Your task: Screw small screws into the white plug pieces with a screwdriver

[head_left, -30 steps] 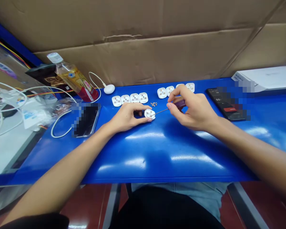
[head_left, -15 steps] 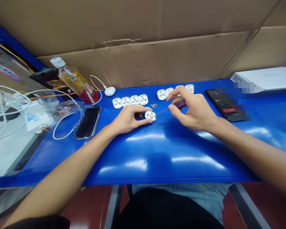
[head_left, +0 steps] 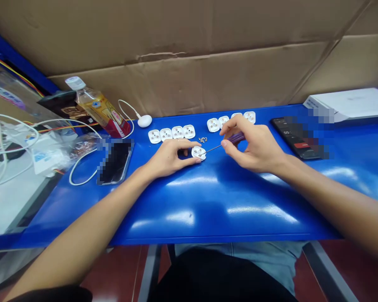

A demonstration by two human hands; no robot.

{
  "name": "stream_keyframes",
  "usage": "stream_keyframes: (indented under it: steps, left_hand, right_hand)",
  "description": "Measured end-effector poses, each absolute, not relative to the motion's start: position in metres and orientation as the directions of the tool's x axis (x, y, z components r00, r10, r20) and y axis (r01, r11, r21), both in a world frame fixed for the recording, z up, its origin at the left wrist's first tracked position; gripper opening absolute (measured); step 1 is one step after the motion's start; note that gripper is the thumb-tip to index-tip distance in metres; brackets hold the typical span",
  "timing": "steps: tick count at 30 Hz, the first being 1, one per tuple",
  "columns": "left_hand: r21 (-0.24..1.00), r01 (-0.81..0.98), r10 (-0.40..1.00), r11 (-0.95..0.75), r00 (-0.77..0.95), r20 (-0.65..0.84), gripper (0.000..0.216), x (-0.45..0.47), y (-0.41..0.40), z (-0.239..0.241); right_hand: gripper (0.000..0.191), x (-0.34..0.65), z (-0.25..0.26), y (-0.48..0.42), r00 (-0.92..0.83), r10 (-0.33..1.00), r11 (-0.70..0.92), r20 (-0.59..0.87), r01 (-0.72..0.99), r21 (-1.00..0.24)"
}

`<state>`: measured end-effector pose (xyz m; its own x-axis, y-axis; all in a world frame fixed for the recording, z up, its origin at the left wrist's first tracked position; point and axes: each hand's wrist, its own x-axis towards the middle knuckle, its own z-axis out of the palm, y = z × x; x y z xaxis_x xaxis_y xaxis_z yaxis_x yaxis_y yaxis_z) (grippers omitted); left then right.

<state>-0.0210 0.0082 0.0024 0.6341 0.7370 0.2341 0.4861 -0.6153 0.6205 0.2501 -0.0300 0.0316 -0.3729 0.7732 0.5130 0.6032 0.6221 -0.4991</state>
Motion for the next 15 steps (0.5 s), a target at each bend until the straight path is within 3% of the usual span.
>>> stream_keyframes:
  steps: [10, 15]
  left_hand:
    - [0.620, 0.481, 0.730, -0.620, 0.643, 0.231, 0.047, -0.0209, 0.0080, 0.0027]
    - [0.618, 0.477, 0.729, -0.625, 0.639, 0.245, 0.046, -0.0208, 0.0081, 0.0016]
  right_hand:
    - [0.013, 0.2500, 0.0332, -0.0285, -0.368, 0.774, 0.623, 0.515, 0.592, -0.512]
    - [0.023, 0.2499, 0.0328, -0.0284, -0.389, 0.764, 0.638, 0.514, 0.569, -0.518]
